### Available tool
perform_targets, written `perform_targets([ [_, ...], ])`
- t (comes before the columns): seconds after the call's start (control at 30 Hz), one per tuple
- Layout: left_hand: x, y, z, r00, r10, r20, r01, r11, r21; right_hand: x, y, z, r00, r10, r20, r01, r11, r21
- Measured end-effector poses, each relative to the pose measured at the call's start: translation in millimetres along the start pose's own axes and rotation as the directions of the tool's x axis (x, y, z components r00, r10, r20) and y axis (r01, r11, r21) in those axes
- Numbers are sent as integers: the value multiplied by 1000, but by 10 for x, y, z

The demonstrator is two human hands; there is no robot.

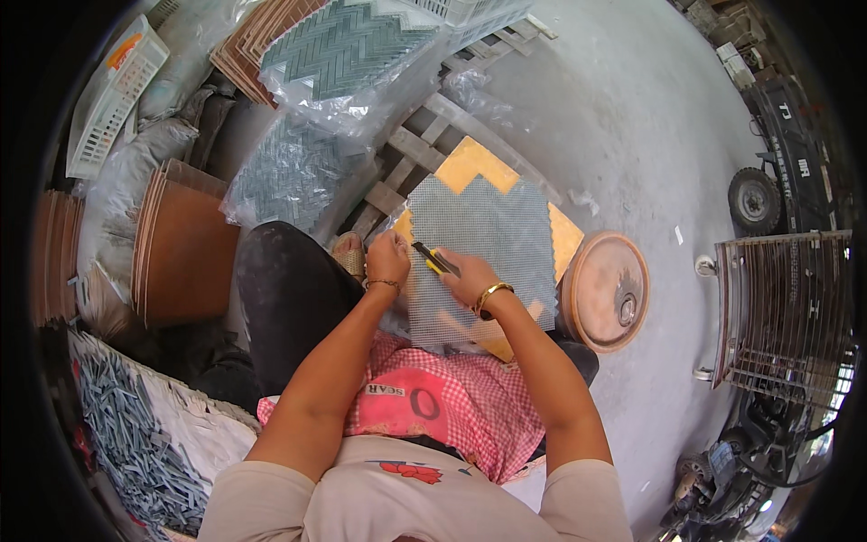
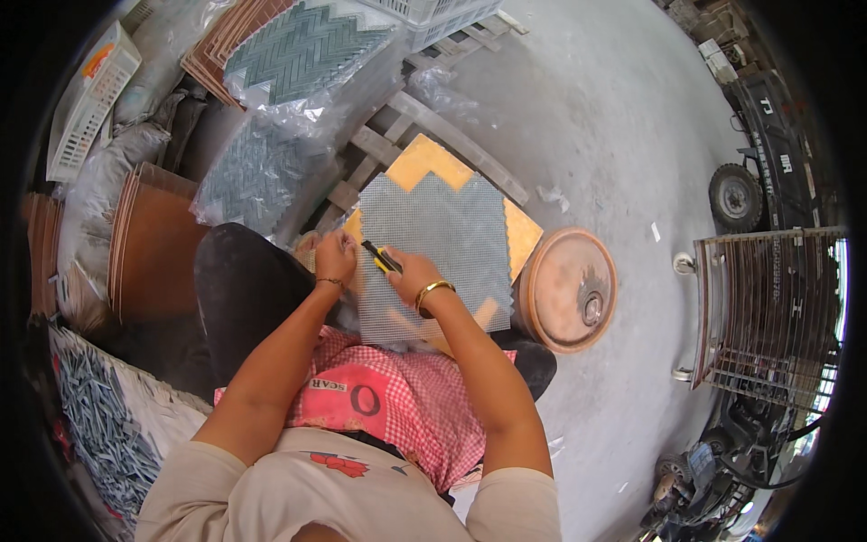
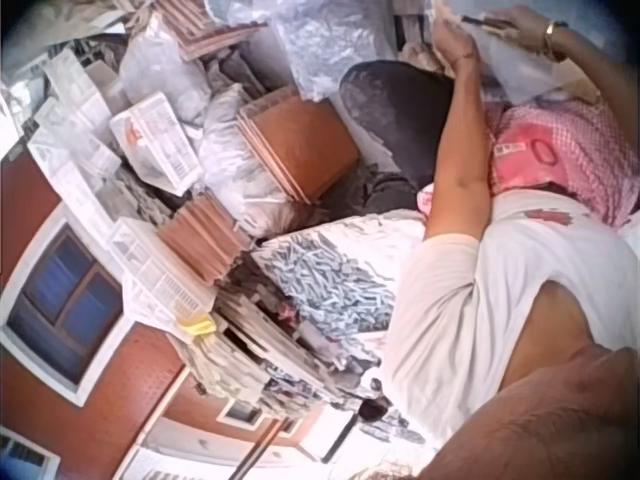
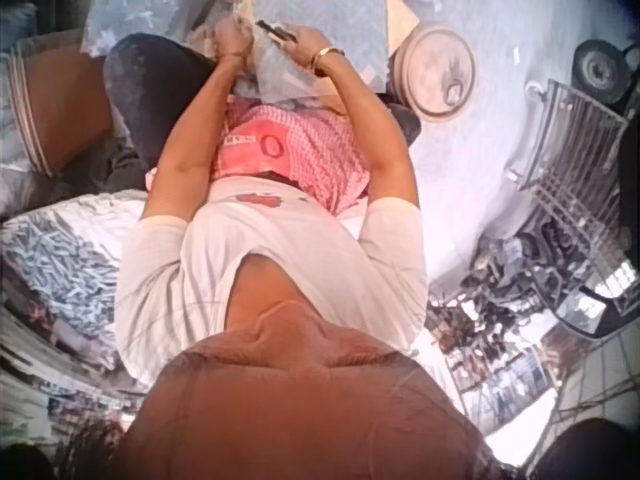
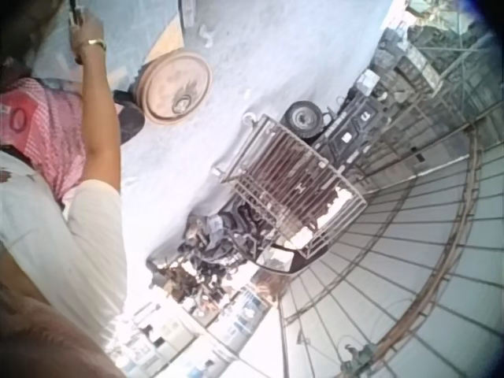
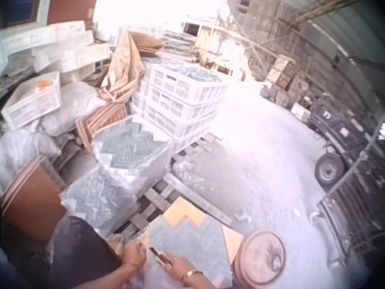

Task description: The person sits on the floor and uses a utility knife to cut a sheet of mosaic tiles placed on a wooden board. They score and snap the tiles along a straight line, then handle the cut pieces and the remaining sheet.

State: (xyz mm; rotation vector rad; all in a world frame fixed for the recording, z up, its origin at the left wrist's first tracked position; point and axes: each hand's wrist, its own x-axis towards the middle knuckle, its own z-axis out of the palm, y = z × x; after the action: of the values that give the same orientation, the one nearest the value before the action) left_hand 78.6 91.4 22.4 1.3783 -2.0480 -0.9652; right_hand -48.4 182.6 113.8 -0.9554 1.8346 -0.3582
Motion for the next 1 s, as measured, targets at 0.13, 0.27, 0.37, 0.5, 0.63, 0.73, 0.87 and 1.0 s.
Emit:
perform_targets([
  [0.13, -4, -23, 16, 1000, -3, 14, 3, 1000, -31, -29, -84, -39, 998, 53, 36, -56, 994, 96],
  [0.27, -13, -74, 15, 1000, 6, -15, -6, 998, -63, -69, -21, 50, 1000, 18, 5, -19, 991, 136],
  [0.37, -4, -32, 24, 1000, 18, -20, -19, 998, -60, -57, 39, 93, 1000, -12, -25, 16, 989, 146],
  [0.5, 12, -104, 32, 999, 41, 1, -41, 995, -92, 7, -13, 269, 996, -1, -86, 20, 976, 218],
  [0.63, 17, -136, 6, 976, 189, -106, -196, 979, -56, -52, 94, 249, 993, -60, -103, 70, 992, 105],
  [0.73, 35, -87, -7, 998, 66, -24, -68, 989, -130, -92, 97, 220, 994, -61, -89, 75, 985, 154],
  [0.87, 8, -42, -63, 1000, -18, 8, 19, 988, -151, -85, 61, 386, 996, 57, -67, -27, 922, 386],
  [1.0, -97, -23, -94, 993, 115, 22, -117, 992, 53, -208, 195, 387, 983, 34, -180, 16, 963, 267],
])
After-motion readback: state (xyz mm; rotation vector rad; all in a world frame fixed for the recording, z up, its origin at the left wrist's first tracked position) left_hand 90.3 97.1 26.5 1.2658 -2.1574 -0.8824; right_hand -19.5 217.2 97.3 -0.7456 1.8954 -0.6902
